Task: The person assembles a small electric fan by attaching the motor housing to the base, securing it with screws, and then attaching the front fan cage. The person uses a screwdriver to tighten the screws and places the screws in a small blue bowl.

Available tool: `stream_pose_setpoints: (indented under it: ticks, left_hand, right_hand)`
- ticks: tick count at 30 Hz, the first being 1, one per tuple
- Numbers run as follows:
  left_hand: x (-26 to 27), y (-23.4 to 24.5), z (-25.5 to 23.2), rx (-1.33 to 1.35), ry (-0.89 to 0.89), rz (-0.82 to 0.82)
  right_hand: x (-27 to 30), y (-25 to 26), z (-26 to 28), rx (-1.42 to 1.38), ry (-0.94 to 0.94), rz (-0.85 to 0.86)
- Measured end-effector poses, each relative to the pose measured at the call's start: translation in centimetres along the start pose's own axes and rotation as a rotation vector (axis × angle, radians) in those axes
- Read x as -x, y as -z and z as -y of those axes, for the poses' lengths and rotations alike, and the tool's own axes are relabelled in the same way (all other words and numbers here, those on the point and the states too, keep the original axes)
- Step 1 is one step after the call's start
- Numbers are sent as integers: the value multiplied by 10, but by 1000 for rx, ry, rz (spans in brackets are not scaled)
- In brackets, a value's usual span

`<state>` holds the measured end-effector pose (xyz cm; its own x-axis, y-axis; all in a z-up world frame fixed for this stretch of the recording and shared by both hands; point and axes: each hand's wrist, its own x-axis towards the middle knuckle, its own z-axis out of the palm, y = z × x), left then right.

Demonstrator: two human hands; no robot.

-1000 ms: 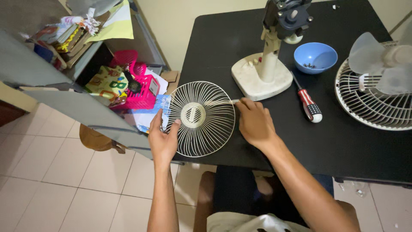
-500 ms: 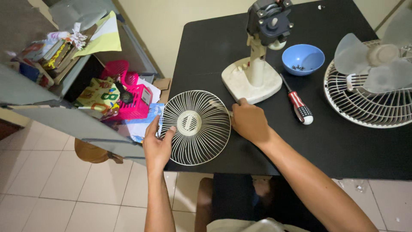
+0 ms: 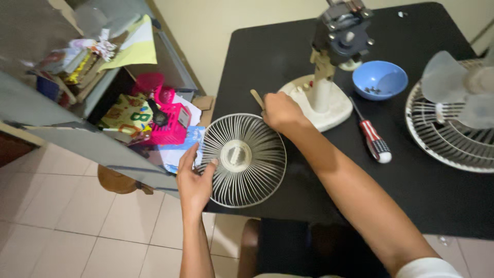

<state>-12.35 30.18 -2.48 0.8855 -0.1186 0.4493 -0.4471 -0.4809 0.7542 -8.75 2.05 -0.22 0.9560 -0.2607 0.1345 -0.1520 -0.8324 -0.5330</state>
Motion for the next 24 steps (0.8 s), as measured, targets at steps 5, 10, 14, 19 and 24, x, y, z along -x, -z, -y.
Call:
stream_pose_setpoints:
  ticks: [5,10,14,19,24]
  left_hand:
    - [7,11,3,-2,-3,18]
    - [3,3,6,26,-11,43]
    - [-3,-10,8,40,-4,69]
    - [-14,-24,7,-9,39,90]
    - [-23,-29,12,-27,19,122]
  right_hand:
    - [-52,-35,5,-20,-16,60]
    - [-73,-55,0,-123,-103,128]
    - [-52,-43,-5,-236,-69,64]
    - [21,-13,-7,-266,75,-18]
    - [82,-5,-12,-230,227,19]
